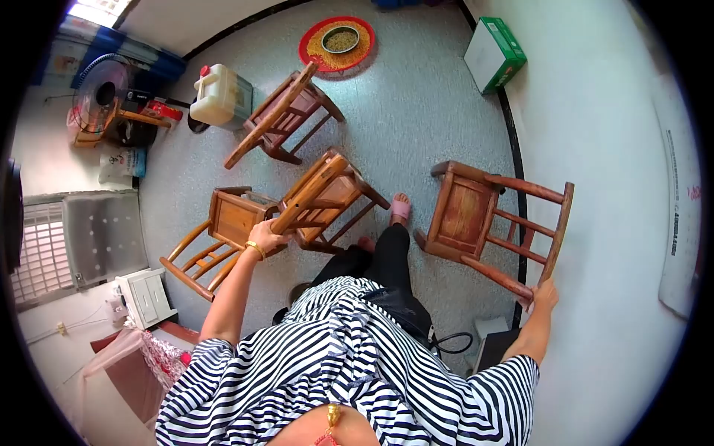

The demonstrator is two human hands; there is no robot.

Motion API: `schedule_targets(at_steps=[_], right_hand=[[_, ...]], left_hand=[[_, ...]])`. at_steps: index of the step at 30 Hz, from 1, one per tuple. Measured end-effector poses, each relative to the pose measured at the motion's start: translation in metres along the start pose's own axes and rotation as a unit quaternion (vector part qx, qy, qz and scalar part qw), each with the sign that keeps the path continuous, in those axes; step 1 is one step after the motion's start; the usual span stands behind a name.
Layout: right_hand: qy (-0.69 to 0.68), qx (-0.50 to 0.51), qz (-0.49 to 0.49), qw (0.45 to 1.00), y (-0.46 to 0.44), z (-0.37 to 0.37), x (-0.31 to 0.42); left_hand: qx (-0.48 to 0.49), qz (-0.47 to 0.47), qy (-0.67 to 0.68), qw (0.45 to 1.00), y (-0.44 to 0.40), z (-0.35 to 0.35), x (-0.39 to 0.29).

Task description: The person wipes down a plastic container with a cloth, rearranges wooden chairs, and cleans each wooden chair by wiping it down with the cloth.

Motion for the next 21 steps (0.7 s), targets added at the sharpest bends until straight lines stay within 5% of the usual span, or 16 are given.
schedule_targets(at_steps=[2,4,8,10,11,12,13,19,21], right_hand=[[0.037,0.037,-0.002,0.999,-0.012,0.019,0.013],[0.2,0.182,0.061,0.961,-0.026,0.036,0.033],[0.168,0.336,0.136,0.917,-0.11,0.035,0.086],[0.231,0.268,0.296,0.887,-0.161,0.044,0.159],[-0.009,0.315,0.332,0.889,-0.187,0.041,0.196],[0.04,0.315,0.306,0.898,-0.136,0.119,0.26],[0.081,0.245,0.394,0.882,-0.142,0.133,0.31],[-0.053,0.293,0.524,0.798,-0.1,0.203,0.532],[-0.188,0.445,0.41,0.774,-0.066,0.218,0.578]], left_hand=[[-0.013,0.006,0.015,1.0,-0.004,0.002,0.001],[-0.026,0.007,0.053,0.998,-0.005,0.004,-0.001],[-0.053,0.049,0.081,0.994,-0.004,0.011,-0.004],[-0.083,0.066,0.094,0.99,-0.008,0.0,0.007],[-0.107,0.071,0.097,0.987,-0.01,-0.001,0.007],[-0.11,0.087,0.109,0.984,-0.007,0.0,0.001],[-0.114,0.105,0.121,0.981,-0.001,0.004,-0.009],[-0.138,0.167,0.13,0.968,0.001,0.008,-0.049],[-0.15,0.185,0.139,0.961,0.001,0.013,-0.063]])
Point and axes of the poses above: each hand's wrist, its own y-axis away from the middle knuckle, its own z-axis out of the back of the hand, x = y × z, the point moved 8 cm from there along -y, towards the middle knuckle, and after that the axes turned 3 degrees about -x, right-handed, at the moved point
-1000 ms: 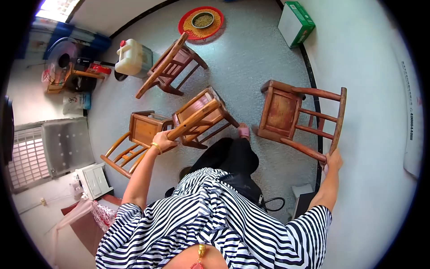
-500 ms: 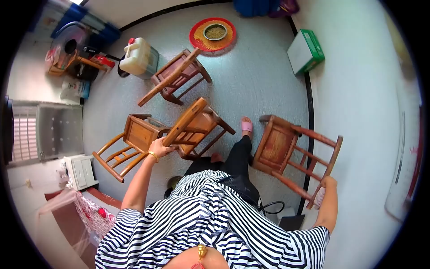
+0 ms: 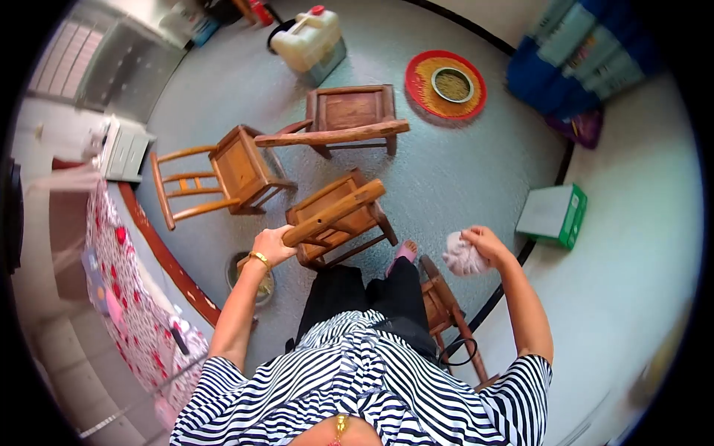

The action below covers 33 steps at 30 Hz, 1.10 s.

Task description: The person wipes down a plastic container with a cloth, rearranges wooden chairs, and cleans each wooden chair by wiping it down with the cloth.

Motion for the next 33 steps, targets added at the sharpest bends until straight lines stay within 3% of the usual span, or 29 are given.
schedule_targets(at_steps=[1,3,4,6,7,8,10,12,13,17,19,22,25,33], right_hand=[[0.015,0.012,0.001,1.0,-0.007,-0.009,0.026],[-0.154,0.058,0.084,0.983,-0.011,-0.028,0.091],[-0.142,0.065,0.083,0.984,-0.01,-0.044,0.112],[-0.198,0.066,0.269,0.94,0.004,-0.061,0.18],[-0.188,0.076,0.261,0.944,0.007,-0.079,0.191],[-0.128,0.041,0.38,0.915,0.021,-0.09,0.217],[0.001,-0.027,0.556,0.831,0.05,-0.119,0.245],[0.224,-0.088,0.74,0.628,0.084,-0.162,0.253],[0.263,-0.094,0.766,0.579,0.093,-0.177,0.252],[0.274,-0.115,0.777,0.555,0.09,-0.207,0.257],[0.468,-0.189,0.709,0.493,0.078,-0.241,0.268],[0.503,-0.08,0.645,0.57,0.053,-0.241,0.261],[0.497,-0.059,0.635,0.588,0.054,-0.241,0.254],[0.447,-0.103,0.694,0.555,0.073,-0.225,0.217]], left_hand=[[-0.017,-0.014,-0.009,1.0,0.001,0.003,-0.009],[-0.055,-0.049,-0.009,0.997,0.002,0.0,-0.017],[-0.059,-0.038,-0.001,0.998,0.003,-0.002,-0.012],[-0.091,-0.081,-0.001,0.993,0.004,-0.001,-0.022],[-0.09,-0.067,0.007,0.994,0.004,-0.004,-0.021],[-0.128,-0.089,0.005,0.988,0.004,0.001,-0.025],[-0.17,-0.103,0.002,0.98,0.001,0.009,-0.026],[-0.211,-0.134,-0.001,0.968,0.002,0.02,-0.026],[-0.218,-0.138,-0.011,0.966,0.001,0.023,-0.027],[-0.238,-0.151,-0.057,0.958,-0.004,0.029,-0.028],[-0.246,-0.158,-0.106,0.95,-0.002,0.031,-0.029],[-0.264,-0.16,-0.119,0.944,0.0,0.033,-0.032],[-0.271,-0.161,-0.115,0.942,0.007,0.031,-0.034],[-0.335,-0.206,-0.159,0.906,0.032,0.019,-0.046]])
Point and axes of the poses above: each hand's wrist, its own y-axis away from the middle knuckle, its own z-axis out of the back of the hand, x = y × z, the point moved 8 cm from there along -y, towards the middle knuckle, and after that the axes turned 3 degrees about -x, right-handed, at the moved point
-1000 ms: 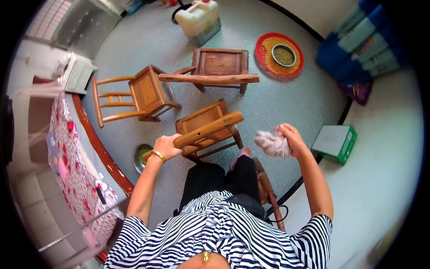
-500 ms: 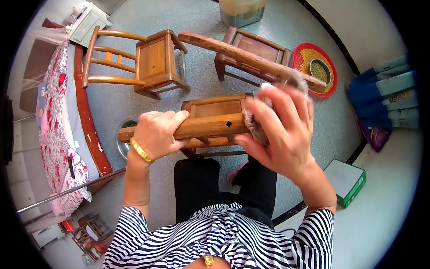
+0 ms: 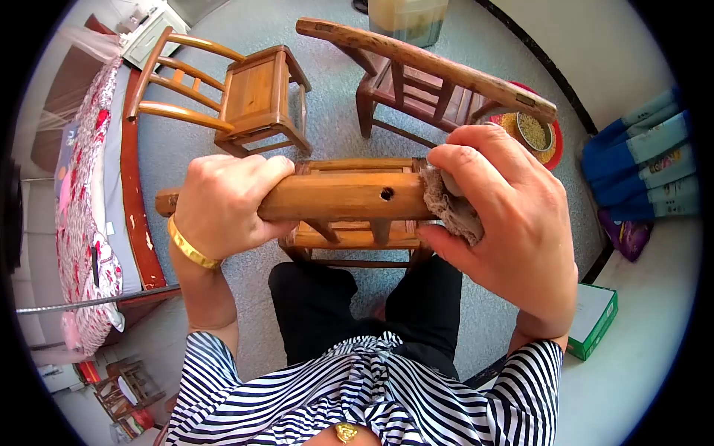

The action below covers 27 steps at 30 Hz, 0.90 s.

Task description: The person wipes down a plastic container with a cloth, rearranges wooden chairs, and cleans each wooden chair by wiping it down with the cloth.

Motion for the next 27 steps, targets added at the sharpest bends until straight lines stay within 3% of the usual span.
schedule_targets(at_steps=[5,9,12,17,27], right_hand=[[-0.066,-0.041,0.029,0.997,0.027,0.01,0.015],[-0.016,-0.07,0.046,0.996,0.047,0.012,0.032],[0.005,-0.139,0.075,0.988,0.059,0.016,0.038],[-0.03,-0.185,0.091,0.978,0.075,0.016,0.052],[-0.051,-0.192,0.17,0.965,0.091,-0.015,0.036]], left_hand=[[-0.014,-0.003,-0.037,0.999,0.02,0.002,-0.019],[-0.053,-0.003,-0.019,0.998,0.044,0.012,-0.033],[-0.028,0.098,-0.009,0.995,0.07,0.023,-0.012],[-0.111,0.066,0.008,0.992,0.105,0.03,-0.009],[-0.146,0.105,-0.061,0.982,0.148,0.003,-0.045]])
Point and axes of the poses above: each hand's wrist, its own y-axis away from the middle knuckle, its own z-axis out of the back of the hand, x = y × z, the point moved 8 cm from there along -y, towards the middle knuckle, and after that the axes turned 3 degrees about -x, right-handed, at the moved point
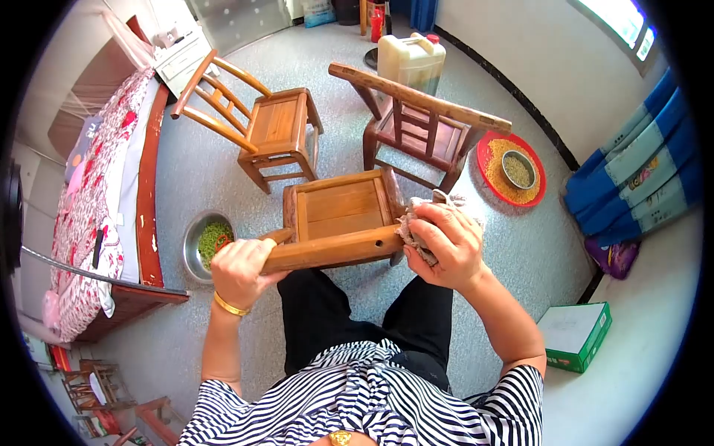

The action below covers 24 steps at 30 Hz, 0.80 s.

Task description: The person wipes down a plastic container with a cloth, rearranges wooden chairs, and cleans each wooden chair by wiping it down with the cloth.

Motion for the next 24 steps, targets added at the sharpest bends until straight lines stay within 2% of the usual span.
schedule_targets(at_steps=[2,4,7,10,12,14,17,18,20,21,23,24], right_hand=[[-0.013,0.001,-0.003,1.0,0.005,-0.007,-0.006],[-0.029,0.009,-0.016,0.999,0.013,-0.01,-0.011],[-0.154,-0.014,-0.163,0.974,0.035,-0.002,-0.031],[-0.172,-0.057,-0.247,0.952,0.061,0.025,-0.048],[-0.167,-0.085,-0.302,0.935,0.082,0.043,-0.06],[-0.179,-0.127,-0.377,0.9,0.112,0.06,-0.074],[-0.208,-0.173,-0.518,0.812,0.171,0.074,-0.096],[-0.188,-0.165,-0.543,0.802,0.188,0.077,-0.099],[-0.201,-0.125,-0.643,0.729,0.251,0.082,-0.112],[-0.201,-0.116,-0.65,0.724,0.274,0.085,-0.115],[-0.185,-0.108,-0.713,0.668,0.314,0.086,-0.117],[-0.188,-0.101,-0.714,0.667,0.314,0.084,-0.116]], left_hand=[[-0.019,0.034,-0.009,0.999,0.004,-0.003,0.0],[0.005,0.048,-0.002,0.999,0.011,-0.013,0.002],[0.044,0.054,0.018,0.997,0.025,-0.023,0.003],[-0.008,0.045,0.009,0.999,0.026,-0.019,0.009],[0.007,0.036,0.002,0.999,0.025,-0.021,0.008],[0.011,0.028,0.002,1.0,0.025,-0.023,0.008],[0.006,0.021,-0.015,1.0,0.023,-0.024,0.005],[-0.004,0.02,-0.032,0.999,0.024,-0.023,0.004],[0.007,0.026,-0.026,0.999,0.025,-0.025,0.005],[0.009,0.026,-0.025,0.999,0.025,-0.025,0.005],[0.003,0.027,-0.026,0.999,0.024,-0.023,0.005],[0.007,0.034,-0.029,0.999,0.024,-0.023,0.007]])
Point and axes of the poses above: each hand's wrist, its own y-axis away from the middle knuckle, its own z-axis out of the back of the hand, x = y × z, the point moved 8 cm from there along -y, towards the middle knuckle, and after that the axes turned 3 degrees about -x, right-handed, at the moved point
